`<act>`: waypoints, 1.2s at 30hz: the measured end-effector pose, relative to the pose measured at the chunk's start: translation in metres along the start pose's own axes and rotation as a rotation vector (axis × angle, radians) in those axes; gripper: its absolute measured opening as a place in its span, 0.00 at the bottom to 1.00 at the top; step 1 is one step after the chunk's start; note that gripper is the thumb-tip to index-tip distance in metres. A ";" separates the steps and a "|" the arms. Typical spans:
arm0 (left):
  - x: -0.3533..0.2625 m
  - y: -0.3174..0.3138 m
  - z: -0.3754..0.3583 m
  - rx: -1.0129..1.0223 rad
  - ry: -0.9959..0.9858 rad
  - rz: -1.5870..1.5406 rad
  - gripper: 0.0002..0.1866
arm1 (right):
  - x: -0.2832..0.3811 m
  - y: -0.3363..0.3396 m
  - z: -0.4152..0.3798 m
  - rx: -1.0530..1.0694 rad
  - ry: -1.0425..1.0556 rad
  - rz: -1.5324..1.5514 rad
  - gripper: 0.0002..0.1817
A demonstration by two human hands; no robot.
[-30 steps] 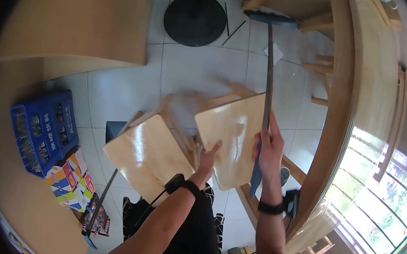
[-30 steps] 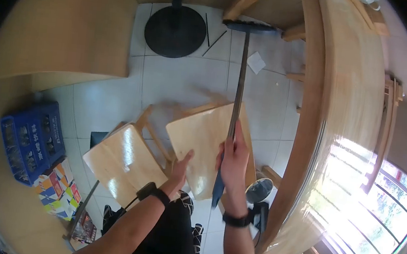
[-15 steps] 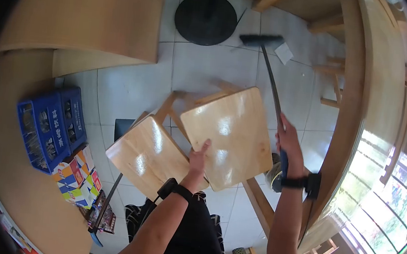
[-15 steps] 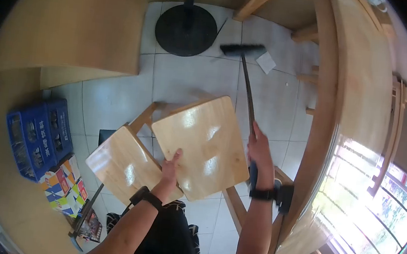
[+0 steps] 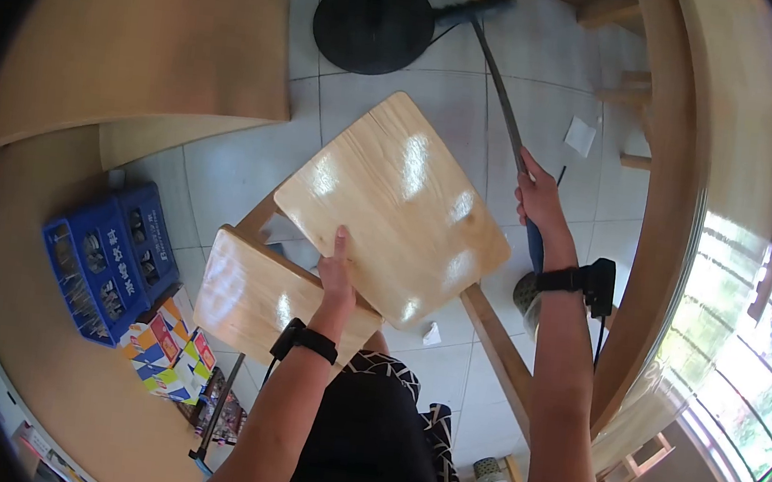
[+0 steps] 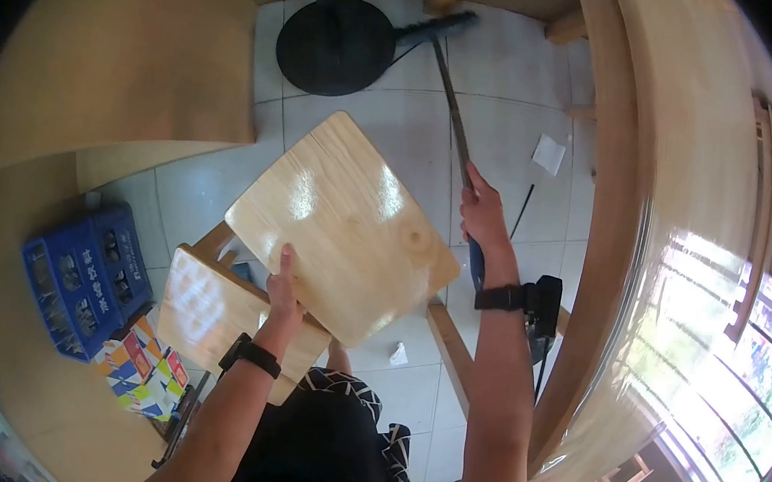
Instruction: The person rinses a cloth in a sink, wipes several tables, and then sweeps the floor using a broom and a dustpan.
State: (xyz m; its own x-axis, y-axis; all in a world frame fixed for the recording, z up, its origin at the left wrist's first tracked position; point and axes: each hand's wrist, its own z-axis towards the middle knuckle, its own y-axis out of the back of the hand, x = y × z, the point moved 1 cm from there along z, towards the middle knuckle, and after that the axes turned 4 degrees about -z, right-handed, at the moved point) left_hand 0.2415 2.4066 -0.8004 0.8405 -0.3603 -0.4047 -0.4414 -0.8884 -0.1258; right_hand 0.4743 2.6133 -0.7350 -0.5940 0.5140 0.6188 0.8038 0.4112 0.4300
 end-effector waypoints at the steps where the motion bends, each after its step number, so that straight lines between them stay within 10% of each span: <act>1: -0.004 -0.005 -0.005 -0.090 -0.130 0.104 0.35 | -0.010 0.006 -0.002 -0.001 -0.017 -0.010 0.23; 3: -0.016 -0.015 -0.017 -0.169 -0.258 0.203 0.35 | -0.061 0.014 -0.038 -0.066 -0.144 0.034 0.23; 5: -0.034 -0.026 -0.029 -0.257 -0.983 0.784 0.35 | -0.114 0.018 -0.090 -0.143 -0.184 -0.105 0.23; 8: -0.067 -0.062 -0.041 -0.152 -1.170 1.199 0.35 | -0.178 0.013 -0.158 -0.323 -0.290 -0.042 0.25; 12: -0.049 -0.070 -0.008 -0.273 -1.198 1.588 0.28 | -0.148 0.007 -0.165 -0.428 -0.505 0.267 0.25; 14: -0.042 -0.071 -0.003 -0.284 -1.187 1.604 0.28 | -0.160 0.001 -0.128 -0.548 -0.280 0.342 0.24; 23: -0.033 -0.069 0.004 -0.306 -1.204 1.662 0.28 | -0.142 0.068 0.067 -0.333 -0.288 0.704 0.25; 26: -0.034 -0.073 0.003 -0.298 -1.213 1.649 0.28 | -0.211 0.040 -0.017 -0.432 -0.322 0.311 0.24; 36: -0.030 -0.075 -0.005 -0.291 -1.296 1.633 0.27 | -0.203 -0.014 -0.199 -0.684 -0.504 0.600 0.24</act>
State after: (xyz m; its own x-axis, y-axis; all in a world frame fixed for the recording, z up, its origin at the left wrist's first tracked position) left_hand 0.2506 2.4826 -0.7745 -0.8709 -0.4295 -0.2390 -0.2169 -0.1006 0.9710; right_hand 0.5901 2.3528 -0.7358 0.0910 0.8126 0.5757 0.7256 -0.4500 0.5206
